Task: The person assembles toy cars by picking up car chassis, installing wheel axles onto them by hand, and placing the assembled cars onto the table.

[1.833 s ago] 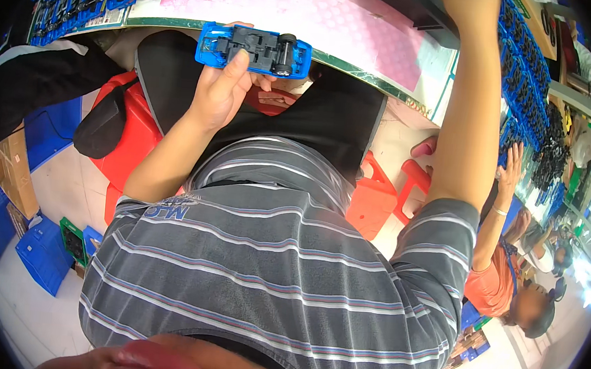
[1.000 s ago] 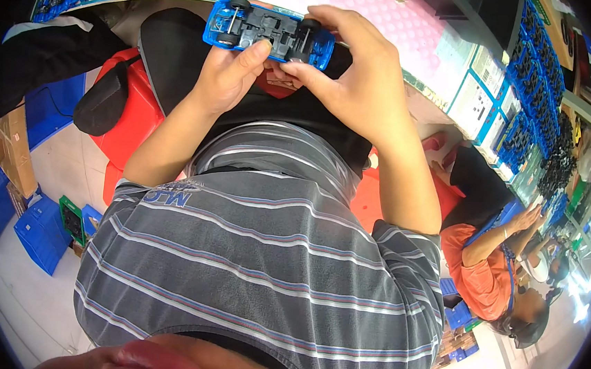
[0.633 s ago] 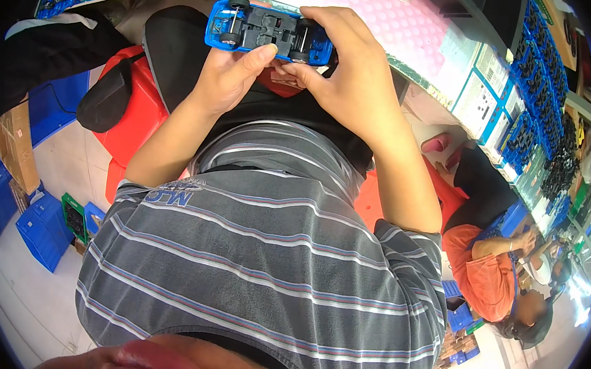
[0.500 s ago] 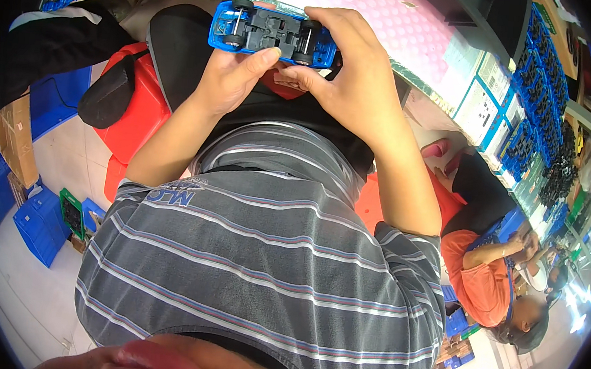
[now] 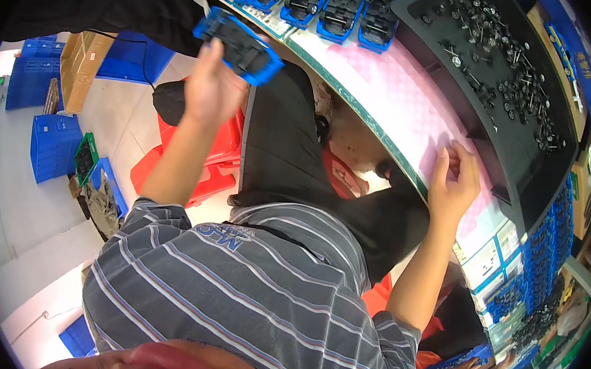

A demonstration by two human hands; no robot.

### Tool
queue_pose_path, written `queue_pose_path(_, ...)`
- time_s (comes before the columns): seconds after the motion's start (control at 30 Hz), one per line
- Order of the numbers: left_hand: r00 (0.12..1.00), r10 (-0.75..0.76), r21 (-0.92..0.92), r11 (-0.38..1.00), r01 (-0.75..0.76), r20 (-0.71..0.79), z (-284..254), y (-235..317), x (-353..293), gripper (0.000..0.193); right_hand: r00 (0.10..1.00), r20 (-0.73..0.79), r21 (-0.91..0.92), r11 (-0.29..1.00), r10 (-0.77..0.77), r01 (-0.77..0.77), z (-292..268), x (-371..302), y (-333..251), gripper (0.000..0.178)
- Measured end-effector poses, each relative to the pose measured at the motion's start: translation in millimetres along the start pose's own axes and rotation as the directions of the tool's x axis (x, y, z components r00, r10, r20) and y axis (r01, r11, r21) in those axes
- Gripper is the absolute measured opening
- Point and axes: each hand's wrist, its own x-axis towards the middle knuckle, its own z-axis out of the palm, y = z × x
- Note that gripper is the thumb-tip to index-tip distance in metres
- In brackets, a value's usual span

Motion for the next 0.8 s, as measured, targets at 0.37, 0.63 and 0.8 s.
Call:
queue_pose_path(0.37,0.963,0.163,0.676,0.736,0.025,-0.213,-141.3,175.2,213.7,0.036,0.999,0.033,-0.048,0.999,-0.022,0.024,3.6,10.4,-10.4,0.018)
queue_pose_path(0.63,0.924,0.221,0.92,0.313,0.236,-0.312,-219.7,215.9,382.8,0.048,0.999,0.038,-0.09,0.995,0.036,-0.033,7.1,10.3,-9.8,0.015)
queue_pose_path(0.8,0.947,-0.021,0.884,0.353,0.306,-0.319,-270.7,202.0,447.8,0.052,1.0,0.01,-0.158,0.987,0.024,-0.022,-1.9,7.5,-8.5,0.013)
